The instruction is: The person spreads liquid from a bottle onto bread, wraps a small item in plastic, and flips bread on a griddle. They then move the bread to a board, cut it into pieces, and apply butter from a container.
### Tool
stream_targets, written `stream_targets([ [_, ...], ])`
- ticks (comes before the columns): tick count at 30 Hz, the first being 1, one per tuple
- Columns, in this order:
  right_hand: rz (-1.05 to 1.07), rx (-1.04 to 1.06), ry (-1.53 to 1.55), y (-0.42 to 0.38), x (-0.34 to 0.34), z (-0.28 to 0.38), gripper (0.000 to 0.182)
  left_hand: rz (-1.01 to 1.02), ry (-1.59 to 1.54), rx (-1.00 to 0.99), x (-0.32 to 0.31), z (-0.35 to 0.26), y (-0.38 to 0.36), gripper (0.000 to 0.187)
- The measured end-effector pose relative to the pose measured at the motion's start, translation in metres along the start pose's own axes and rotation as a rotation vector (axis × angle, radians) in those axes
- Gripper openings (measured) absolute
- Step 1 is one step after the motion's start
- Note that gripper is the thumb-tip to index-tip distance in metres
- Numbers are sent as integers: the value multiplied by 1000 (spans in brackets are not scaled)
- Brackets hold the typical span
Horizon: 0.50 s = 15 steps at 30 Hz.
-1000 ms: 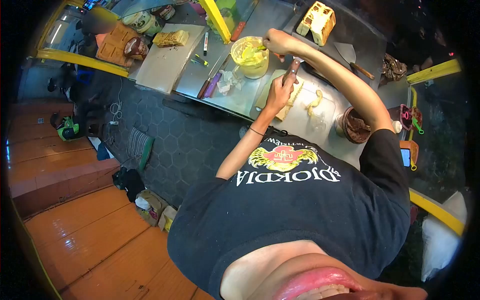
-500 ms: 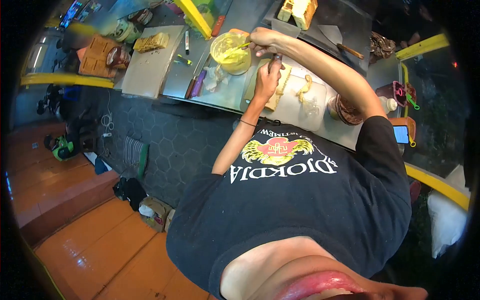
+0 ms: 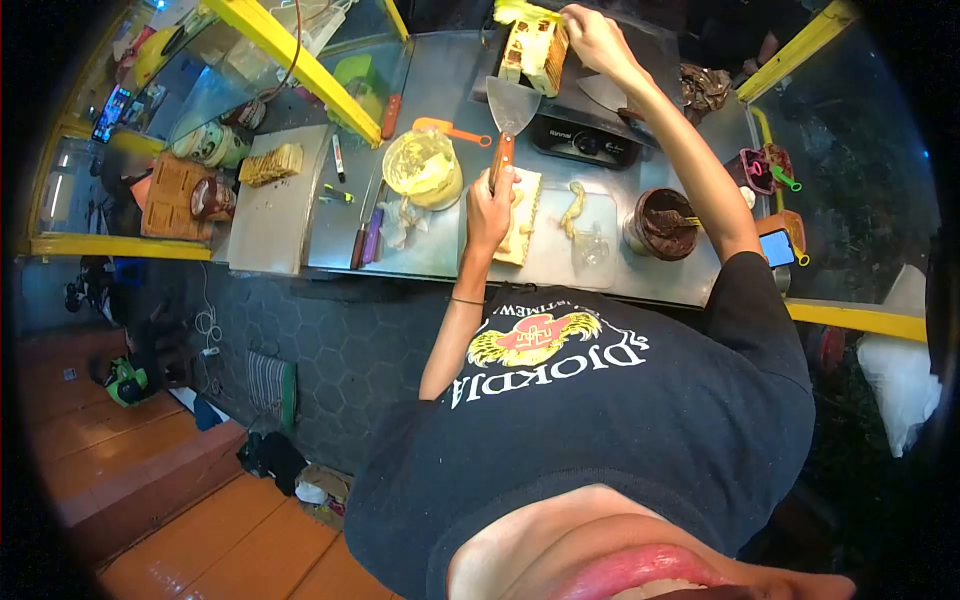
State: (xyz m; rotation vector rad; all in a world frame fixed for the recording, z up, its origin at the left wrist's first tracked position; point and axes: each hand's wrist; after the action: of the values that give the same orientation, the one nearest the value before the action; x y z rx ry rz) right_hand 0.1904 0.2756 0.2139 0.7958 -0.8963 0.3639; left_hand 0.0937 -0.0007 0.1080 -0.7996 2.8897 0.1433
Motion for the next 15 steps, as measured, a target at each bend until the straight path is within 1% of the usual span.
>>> stream_targets([
  [1, -113, -81, -146, 7, -21, -23, 43, -11, 68, -16, -1, -2, 2, 38],
  [3, -241, 167, -505, 8, -41, -38, 21, 5, 91, -48, -7, 0, 10, 38],
  [4, -75, 133, -458, -11, -41, -22, 16, 9, 118, -79, -9, 1, 16, 38],
  [5, -26, 257, -511, -27, -60, -29, 15, 13, 152, -118, -9, -1, 22, 38],
  [7, 110, 347, -362, -60, -30, -7, 15, 33, 164, -133, -8, -6, 30, 37],
  [8, 110, 350, -363, -65, -10, 0, 15, 52, 151, -115, -6, -6, 32, 37],
  [10, 201, 272, -364, -75, 32, 12, 16, 71, 145, -74, -2, -4, 27, 37],
  [11, 181, 173, -319, -75, 43, 14, 21, 63, 146, -57, -1, -5, 24, 37],
  [13, 69, 102, -243, -70, 45, 5, 22, 47, 125, -13, 3, -7, 17, 36],
  [15, -58, 54, -165, -64, 43, 3, 26, 29, 108, 0, 5, -8, 14, 36],
])
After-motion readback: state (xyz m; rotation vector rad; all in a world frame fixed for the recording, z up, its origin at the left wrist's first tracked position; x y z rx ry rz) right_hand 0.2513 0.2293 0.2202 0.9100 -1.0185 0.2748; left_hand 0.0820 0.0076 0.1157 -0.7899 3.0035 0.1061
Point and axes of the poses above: each hand's wrist, its own y-axis towards the middle knuckle, its own x-axis out of the back of the hand, z = x × y, and after that the axes turned 13 degrees about -y, right-handed
